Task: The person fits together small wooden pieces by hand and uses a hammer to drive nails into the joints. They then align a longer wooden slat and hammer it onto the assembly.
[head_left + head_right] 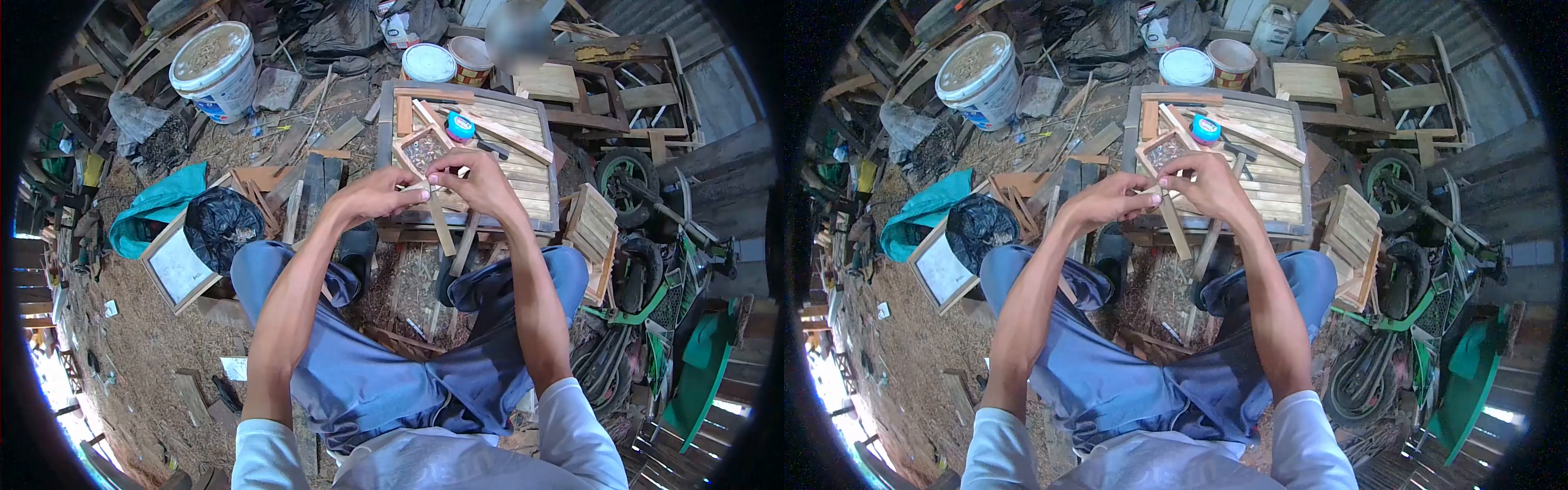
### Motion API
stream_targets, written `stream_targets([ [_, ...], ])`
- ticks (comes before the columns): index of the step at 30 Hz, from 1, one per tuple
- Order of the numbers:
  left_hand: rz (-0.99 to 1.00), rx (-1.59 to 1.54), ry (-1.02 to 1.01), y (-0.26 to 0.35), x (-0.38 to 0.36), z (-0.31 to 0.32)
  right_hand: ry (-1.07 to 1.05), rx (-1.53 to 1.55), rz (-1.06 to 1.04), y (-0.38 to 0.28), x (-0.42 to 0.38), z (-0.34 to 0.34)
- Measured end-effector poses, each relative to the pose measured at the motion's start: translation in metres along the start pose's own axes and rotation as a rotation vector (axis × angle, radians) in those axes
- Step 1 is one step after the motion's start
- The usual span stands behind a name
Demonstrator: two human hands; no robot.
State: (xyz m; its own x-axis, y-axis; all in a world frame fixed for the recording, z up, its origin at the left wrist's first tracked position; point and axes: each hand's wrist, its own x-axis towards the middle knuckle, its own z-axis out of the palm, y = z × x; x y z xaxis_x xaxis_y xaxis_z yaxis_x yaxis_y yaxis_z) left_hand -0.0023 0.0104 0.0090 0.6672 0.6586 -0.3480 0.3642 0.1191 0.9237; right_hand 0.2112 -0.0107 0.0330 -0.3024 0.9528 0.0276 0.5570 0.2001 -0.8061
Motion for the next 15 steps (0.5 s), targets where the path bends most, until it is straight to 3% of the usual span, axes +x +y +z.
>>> stream_targets([
  [15, -0.041, 0.042, -0.052, 0.0046, 0.0003, 0.0049, -0.098, -0.073, -0.073, -0.0005, 0.0024, 0.0006],
])
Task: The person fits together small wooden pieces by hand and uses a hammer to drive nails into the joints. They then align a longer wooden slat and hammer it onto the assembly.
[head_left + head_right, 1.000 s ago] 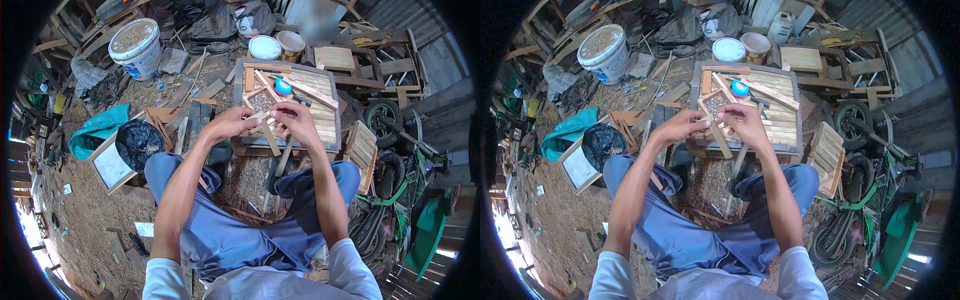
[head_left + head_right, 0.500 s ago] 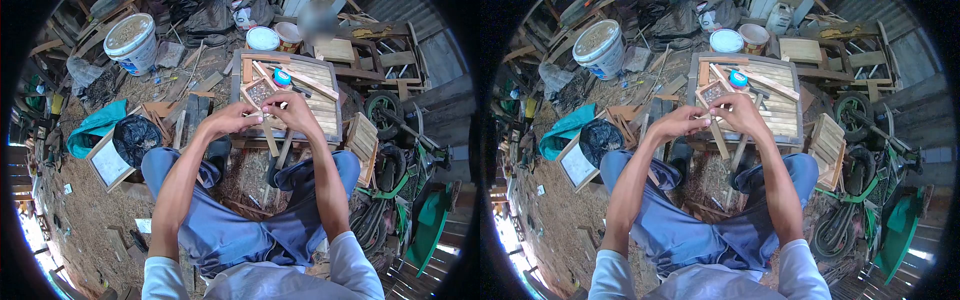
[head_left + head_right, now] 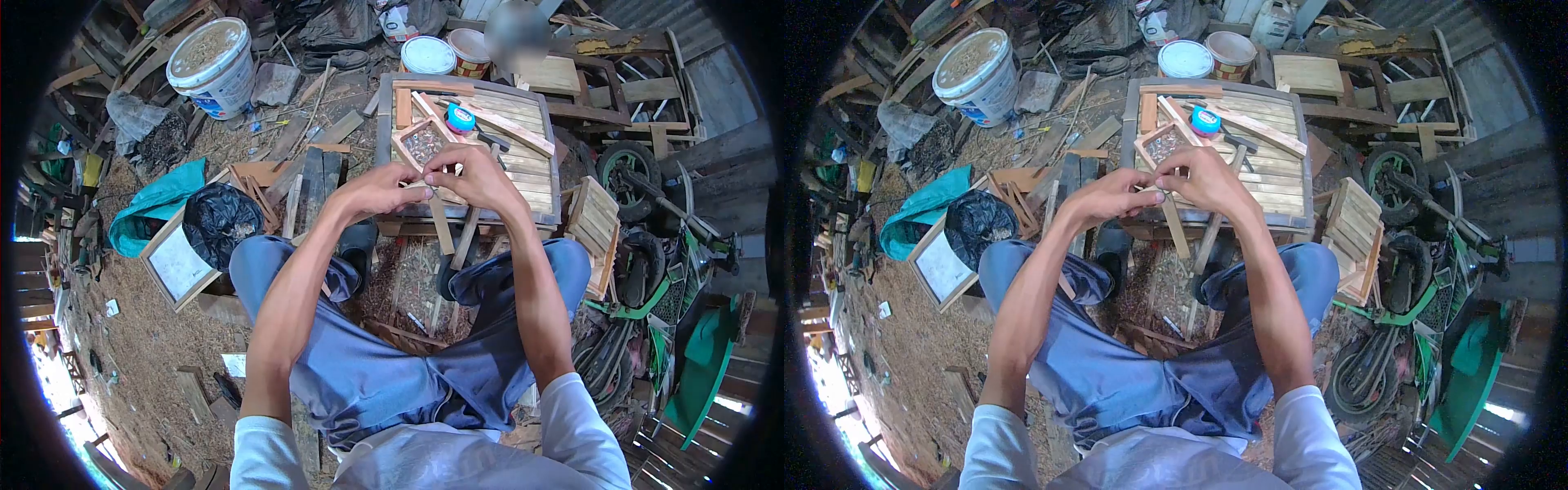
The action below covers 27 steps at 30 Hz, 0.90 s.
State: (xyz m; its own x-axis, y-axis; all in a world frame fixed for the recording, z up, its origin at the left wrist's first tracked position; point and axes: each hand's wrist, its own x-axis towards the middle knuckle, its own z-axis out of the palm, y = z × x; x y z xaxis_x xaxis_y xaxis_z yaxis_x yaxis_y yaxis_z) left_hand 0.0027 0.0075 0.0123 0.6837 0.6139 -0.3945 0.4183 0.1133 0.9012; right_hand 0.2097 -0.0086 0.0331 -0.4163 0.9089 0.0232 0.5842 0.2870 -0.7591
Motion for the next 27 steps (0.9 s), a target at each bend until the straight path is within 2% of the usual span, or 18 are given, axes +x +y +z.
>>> stream_targets([
  [12, 0.018, 0.026, 0.045, -0.002, 0.003, -0.001, 0.061, 0.054, -0.064, 0.008, 0.0, 0.002],
  [27, 0.016, 0.002, 0.079, -0.008, 0.008, -0.003, 0.132, 0.076, 0.012, 0.011, 0.0, 0.007],
])
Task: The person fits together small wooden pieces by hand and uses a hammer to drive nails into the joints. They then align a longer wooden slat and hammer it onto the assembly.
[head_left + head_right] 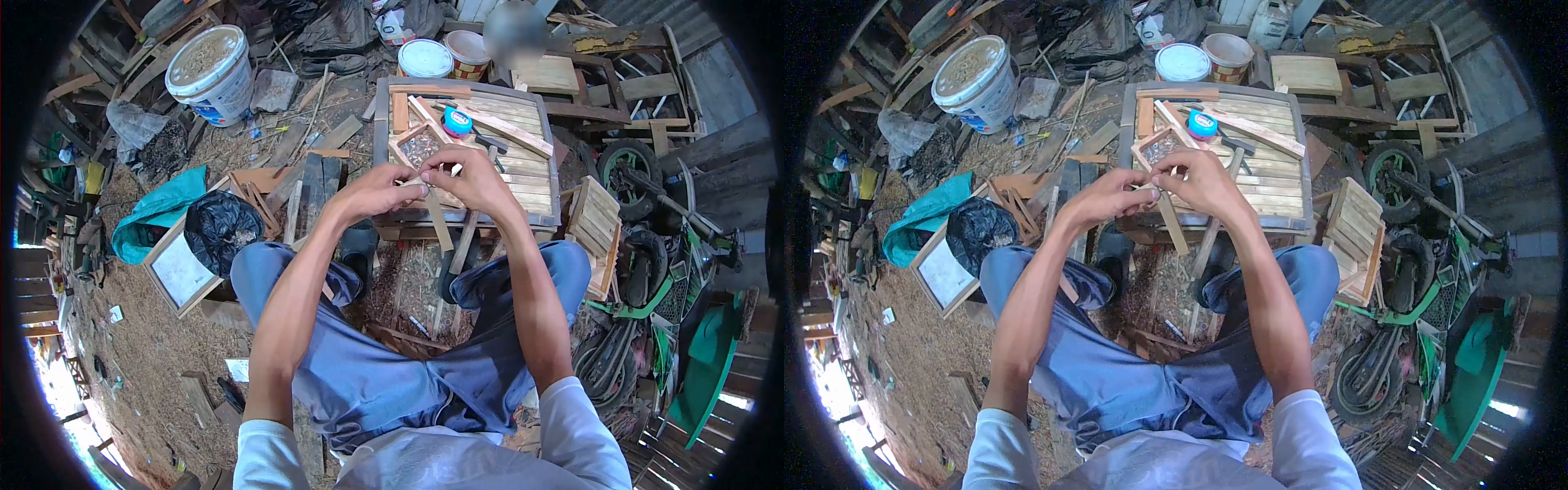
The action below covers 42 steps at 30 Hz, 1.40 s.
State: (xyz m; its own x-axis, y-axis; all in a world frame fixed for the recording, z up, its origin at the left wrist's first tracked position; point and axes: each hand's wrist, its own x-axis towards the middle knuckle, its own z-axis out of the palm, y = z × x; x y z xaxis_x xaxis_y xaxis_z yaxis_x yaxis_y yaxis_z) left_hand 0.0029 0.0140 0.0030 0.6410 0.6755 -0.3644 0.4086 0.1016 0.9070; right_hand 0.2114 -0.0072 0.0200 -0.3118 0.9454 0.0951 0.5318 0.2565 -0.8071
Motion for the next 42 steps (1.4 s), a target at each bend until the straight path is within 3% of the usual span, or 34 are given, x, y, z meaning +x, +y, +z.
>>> stream_targets([
  [6, 0.045, -0.092, 0.022, -0.012, 0.007, -0.001, 0.01, 0.04, 0.124, -0.008, -0.002, 0.003],
  [9, 0.048, -0.1, 0.002, -0.01, 0.006, -0.005, 0.146, 0.182, 0.113, 0.002, -0.006, 0.012],
  [12, 0.043, -0.126, 0.007, -0.005, 0.002, -0.006, 0.075, 0.192, 0.217, 0.003, -0.015, 0.014],
  [18, 0.043, -0.105, 0.028, -0.003, 0.003, -0.008, 0.163, 0.345, 0.221, -0.001, -0.031, 0.028],
  [21, 0.049, -0.121, 0.03, 0.0, 0.0, -0.008, 0.233, 0.458, 0.32, -0.008, -0.035, 0.035],
  [27, 0.031, -0.117, 0.036, 0.001, -0.001, -0.008, 0.2, 0.648, 0.43, 0.005, -0.032, 0.041],
  [37, 0.037, -0.08, 0.007, 0.006, -0.003, -0.009, 0.289, 0.591, 0.401, 0.001, -0.031, 0.038],
  [42, 0.015, -0.215, -0.01, -0.005, 0.002, -0.011, 0.301, 0.616, 0.4, -0.002, -0.031, 0.038],
])
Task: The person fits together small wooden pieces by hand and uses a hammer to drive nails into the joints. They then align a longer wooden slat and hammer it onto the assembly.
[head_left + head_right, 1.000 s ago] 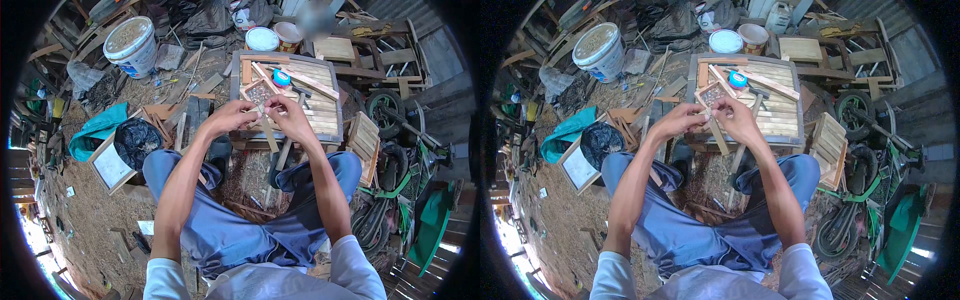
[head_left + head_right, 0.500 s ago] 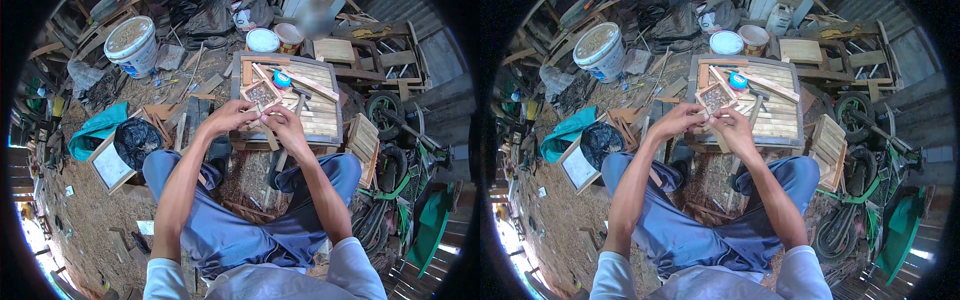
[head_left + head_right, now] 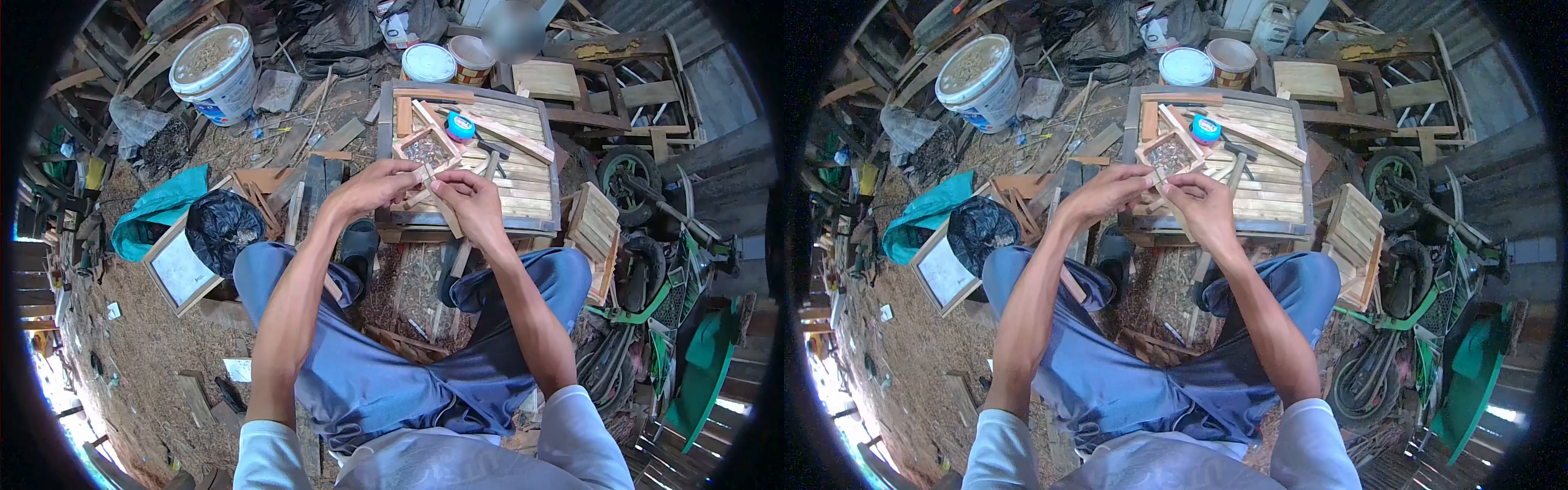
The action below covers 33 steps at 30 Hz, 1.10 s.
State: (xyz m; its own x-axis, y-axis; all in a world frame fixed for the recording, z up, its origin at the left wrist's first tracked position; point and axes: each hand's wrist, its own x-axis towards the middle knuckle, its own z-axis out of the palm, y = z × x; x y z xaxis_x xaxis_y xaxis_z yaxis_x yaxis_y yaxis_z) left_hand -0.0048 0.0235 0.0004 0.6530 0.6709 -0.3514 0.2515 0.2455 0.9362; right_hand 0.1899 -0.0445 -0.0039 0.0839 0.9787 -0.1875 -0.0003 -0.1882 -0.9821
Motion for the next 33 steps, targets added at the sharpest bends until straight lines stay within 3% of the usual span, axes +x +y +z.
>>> stream_targets([
  [7, 0.026, 0.019, 0.048, 0.014, -0.012, 0.004, 0.009, 0.038, -0.002, -0.003, 0.0, 0.001],
  [10, 0.129, -0.016, 0.059, 0.015, -0.013, 0.008, 0.012, 0.036, 0.005, -0.004, 0.0, 0.001],
  [33, 0.112, -0.003, 0.162, 0.007, 0.0, 0.009, 0.02, -0.033, -0.028, 0.003, 0.002, 0.001],
])
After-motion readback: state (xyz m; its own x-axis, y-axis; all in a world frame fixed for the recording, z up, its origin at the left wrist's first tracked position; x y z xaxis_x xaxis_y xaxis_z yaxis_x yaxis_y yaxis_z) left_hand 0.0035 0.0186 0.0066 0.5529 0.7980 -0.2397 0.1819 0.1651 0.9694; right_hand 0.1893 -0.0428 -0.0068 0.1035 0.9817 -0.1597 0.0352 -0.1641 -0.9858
